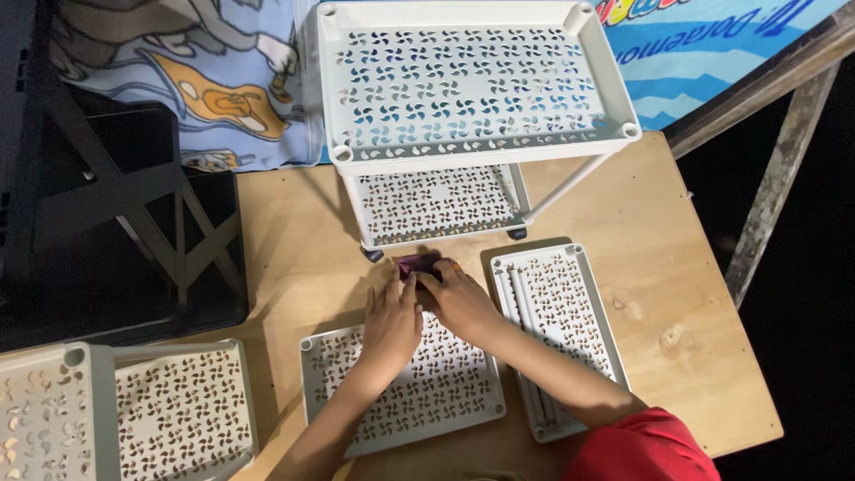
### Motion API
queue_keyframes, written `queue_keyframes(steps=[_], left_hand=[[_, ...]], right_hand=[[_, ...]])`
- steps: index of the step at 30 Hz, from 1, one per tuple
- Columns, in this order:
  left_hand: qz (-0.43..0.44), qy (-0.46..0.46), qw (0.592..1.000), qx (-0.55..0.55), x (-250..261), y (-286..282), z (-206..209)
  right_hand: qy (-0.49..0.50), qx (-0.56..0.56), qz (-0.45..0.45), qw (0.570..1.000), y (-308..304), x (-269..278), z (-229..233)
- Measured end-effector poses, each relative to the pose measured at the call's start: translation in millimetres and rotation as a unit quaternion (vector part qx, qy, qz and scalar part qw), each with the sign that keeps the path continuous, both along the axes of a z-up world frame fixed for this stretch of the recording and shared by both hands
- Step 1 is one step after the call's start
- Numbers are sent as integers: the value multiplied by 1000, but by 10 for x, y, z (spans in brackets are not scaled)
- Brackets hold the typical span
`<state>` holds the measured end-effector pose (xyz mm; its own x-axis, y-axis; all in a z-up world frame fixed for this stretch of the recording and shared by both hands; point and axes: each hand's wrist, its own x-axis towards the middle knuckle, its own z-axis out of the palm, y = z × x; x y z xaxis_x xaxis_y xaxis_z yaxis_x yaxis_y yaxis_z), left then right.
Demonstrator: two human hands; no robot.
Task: The person assembles a white plastic shoe rack by inserting vertical poles into perforated trays and wiping the surfaces with a purple cloth. The person handles multiple trays and poles, aligning and securing them on a wooden table.
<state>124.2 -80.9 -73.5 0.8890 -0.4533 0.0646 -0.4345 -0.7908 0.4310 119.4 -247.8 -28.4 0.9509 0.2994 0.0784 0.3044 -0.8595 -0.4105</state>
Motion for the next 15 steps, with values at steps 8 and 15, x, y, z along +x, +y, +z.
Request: queue_keyframes(steps=[8,15], left_hand=[[16,23,998,-51,35,-13,55],[10,-49,983,-177,-116,111,512]], right_hand=[[10,11,-50,999,14,111,-154],[-9,148,-58,987,44,-172,348]])
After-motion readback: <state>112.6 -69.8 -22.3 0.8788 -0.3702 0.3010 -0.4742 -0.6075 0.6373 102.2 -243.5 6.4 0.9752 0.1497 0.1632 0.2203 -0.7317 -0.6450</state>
